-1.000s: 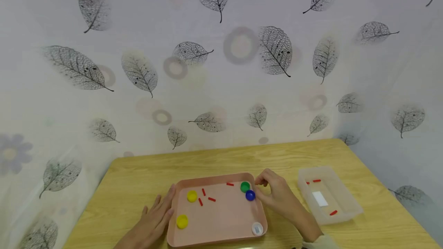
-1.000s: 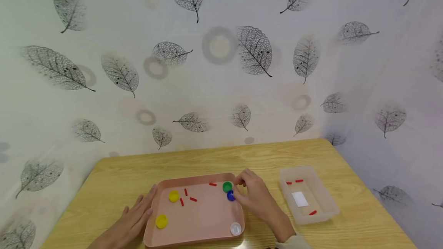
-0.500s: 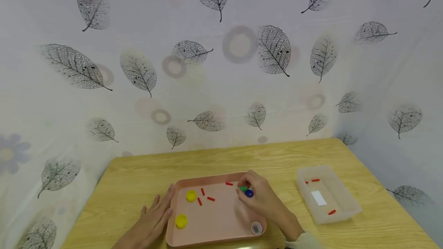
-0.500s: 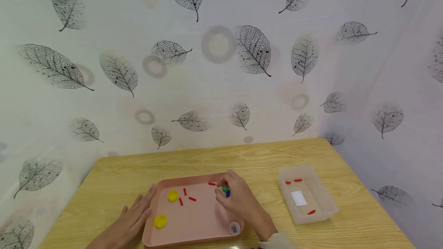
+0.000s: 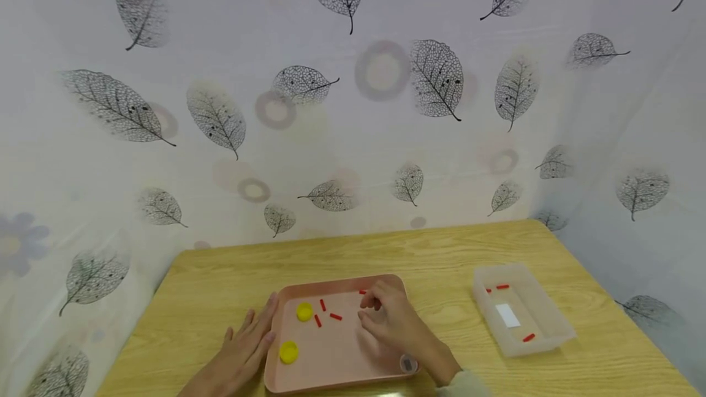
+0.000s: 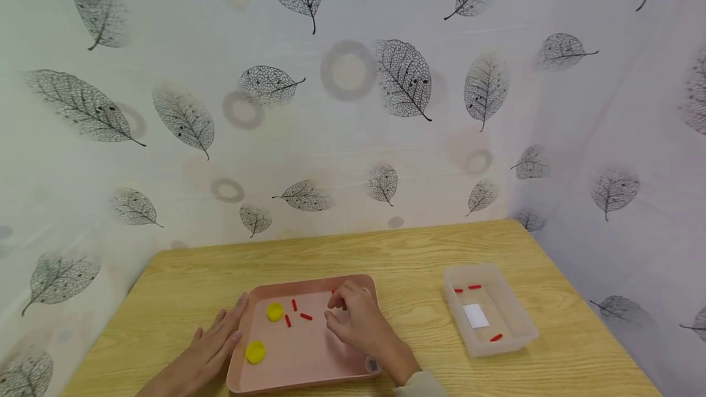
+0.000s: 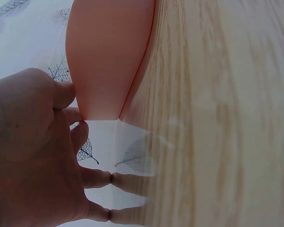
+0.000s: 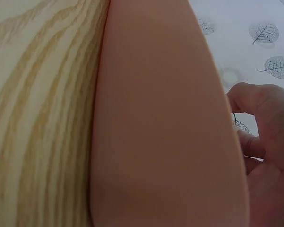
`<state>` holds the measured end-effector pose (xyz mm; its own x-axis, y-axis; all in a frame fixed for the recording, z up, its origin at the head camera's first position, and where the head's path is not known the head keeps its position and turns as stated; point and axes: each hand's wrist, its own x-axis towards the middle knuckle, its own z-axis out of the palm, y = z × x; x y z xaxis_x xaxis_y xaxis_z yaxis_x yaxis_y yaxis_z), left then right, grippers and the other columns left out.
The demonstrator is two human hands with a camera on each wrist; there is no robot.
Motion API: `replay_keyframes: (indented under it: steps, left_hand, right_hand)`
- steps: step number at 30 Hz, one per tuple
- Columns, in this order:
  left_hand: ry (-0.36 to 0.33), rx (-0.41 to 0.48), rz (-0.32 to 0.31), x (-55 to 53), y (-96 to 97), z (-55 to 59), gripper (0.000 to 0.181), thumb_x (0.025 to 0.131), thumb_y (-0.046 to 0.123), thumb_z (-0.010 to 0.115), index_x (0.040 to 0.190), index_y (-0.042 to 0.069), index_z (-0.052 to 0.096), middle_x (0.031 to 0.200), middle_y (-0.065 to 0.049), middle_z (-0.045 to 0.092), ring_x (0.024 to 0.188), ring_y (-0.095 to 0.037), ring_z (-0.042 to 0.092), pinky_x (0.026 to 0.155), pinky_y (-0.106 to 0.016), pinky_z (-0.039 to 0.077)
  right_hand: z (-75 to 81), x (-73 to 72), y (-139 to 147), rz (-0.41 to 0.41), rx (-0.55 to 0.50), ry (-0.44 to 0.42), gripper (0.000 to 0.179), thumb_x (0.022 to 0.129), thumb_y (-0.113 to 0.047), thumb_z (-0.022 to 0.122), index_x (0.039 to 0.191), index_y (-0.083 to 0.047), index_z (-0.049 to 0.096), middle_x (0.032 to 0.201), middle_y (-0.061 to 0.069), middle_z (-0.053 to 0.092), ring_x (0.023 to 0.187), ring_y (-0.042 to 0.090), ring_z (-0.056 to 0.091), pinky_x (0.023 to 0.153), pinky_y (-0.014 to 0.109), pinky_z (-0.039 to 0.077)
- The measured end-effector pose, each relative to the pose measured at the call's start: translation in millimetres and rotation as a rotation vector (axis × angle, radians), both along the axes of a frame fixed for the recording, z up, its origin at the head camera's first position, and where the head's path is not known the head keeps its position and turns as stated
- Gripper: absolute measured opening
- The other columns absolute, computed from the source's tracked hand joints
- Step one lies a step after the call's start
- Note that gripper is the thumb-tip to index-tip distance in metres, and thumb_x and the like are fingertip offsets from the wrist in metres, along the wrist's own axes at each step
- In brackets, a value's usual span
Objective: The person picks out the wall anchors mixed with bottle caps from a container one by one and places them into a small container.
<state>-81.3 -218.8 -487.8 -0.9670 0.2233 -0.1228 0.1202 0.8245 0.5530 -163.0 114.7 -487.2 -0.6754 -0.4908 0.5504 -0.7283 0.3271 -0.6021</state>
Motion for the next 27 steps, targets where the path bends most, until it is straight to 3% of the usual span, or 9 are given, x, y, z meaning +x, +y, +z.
replay_keyframes:
  steps: [5,17,27]
  left_hand:
    - [-0.019,0.003,0.006,1.3,1.3,1.1,0.061,0.114,0.042,0.028,0.167,0.028,0.001,0.171,-0.004,0.007,0.150,-0.054,0.009,0.100,-0.088,-0.001]
    - [-0.023,0.000,0.010,3.0,3.8,2.1,0.061,0.114,0.042,0.027,0.167,0.027,0.001,0.171,-0.004,0.007,0.150,-0.053,0.009,0.101,-0.088,-0.001]
    - [-0.005,0.001,0.004,5.8,4.8,2.0,0.061,0.114,0.041,0.028,0.167,0.028,0.000,0.171,-0.003,0.007,0.149,-0.054,0.010,0.100,-0.088,0.000]
  right_hand:
    - [-6.1,1.4,-4.8,-0.026,0.020,0.002,0.020,0.079,-0.001,0.082,0.087,-0.009,0.065,0.084,0.000,0.059,0.076,0.014,0.057,0.072,0.024,0.050]
    - [-6.2,6.2,-19.9,-0.034,0.138,-0.247,0.015,0.088,-0.008,0.078,0.092,-0.012,0.064,0.090,-0.005,0.056,0.082,0.009,0.053,0.073,0.021,0.051]
    - [-12.4,1.3,-33.5,-0.025,0.166,-0.365,0.014,0.088,-0.008,0.078,0.094,-0.011,0.065,0.090,-0.006,0.058,0.082,0.006,0.053,0.074,0.021,0.051]
